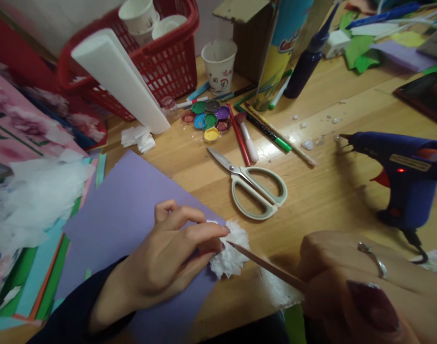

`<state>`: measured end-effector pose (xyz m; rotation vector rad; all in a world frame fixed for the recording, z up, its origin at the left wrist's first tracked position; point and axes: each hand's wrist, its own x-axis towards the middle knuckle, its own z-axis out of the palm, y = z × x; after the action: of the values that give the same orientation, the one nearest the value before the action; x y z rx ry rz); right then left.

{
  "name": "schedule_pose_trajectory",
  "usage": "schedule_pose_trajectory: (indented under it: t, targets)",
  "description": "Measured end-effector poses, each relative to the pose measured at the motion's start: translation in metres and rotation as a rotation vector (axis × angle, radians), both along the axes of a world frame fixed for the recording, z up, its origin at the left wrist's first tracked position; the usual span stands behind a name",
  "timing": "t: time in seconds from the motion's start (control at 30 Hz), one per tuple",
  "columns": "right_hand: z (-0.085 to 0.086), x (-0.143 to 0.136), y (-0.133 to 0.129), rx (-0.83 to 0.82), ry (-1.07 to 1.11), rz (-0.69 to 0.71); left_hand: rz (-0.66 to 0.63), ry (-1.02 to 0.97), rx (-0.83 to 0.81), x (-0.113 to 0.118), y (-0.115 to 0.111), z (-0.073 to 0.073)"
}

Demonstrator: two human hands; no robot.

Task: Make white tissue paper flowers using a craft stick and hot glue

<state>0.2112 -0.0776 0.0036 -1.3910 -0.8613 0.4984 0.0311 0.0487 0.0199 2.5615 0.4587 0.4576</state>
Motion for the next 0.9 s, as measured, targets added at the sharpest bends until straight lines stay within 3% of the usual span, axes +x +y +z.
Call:
schedule_pose_trajectory:
  t: [0.1,0.3,0.63,0.8,0.9]
  targets:
    - [0.003,0.004,0.004,-0.004,-0.171,0.053,0.003,0.003,0.002,0.001,-0.001,-0.001]
    - [-0.001,-0.002,0.01,0.053,-0.194,0.019,0.005,0.018,0.006,0.0,0.0,-0.003]
    - [0.013,0.0,0.013,-0.02,-0.386,0.099,0.025,0.024,0.032,0.001,-0.001,-0.002]
    - [0.013,0.007,0.015,-0.001,-0.405,0.293,0.028,0.066,0.045,0.0,-0.001,-0.001]
    - [0.012,0.006,0.013,0.041,-0.441,0.217,0.03,0.056,0.046,0.0,-0.001,0.0]
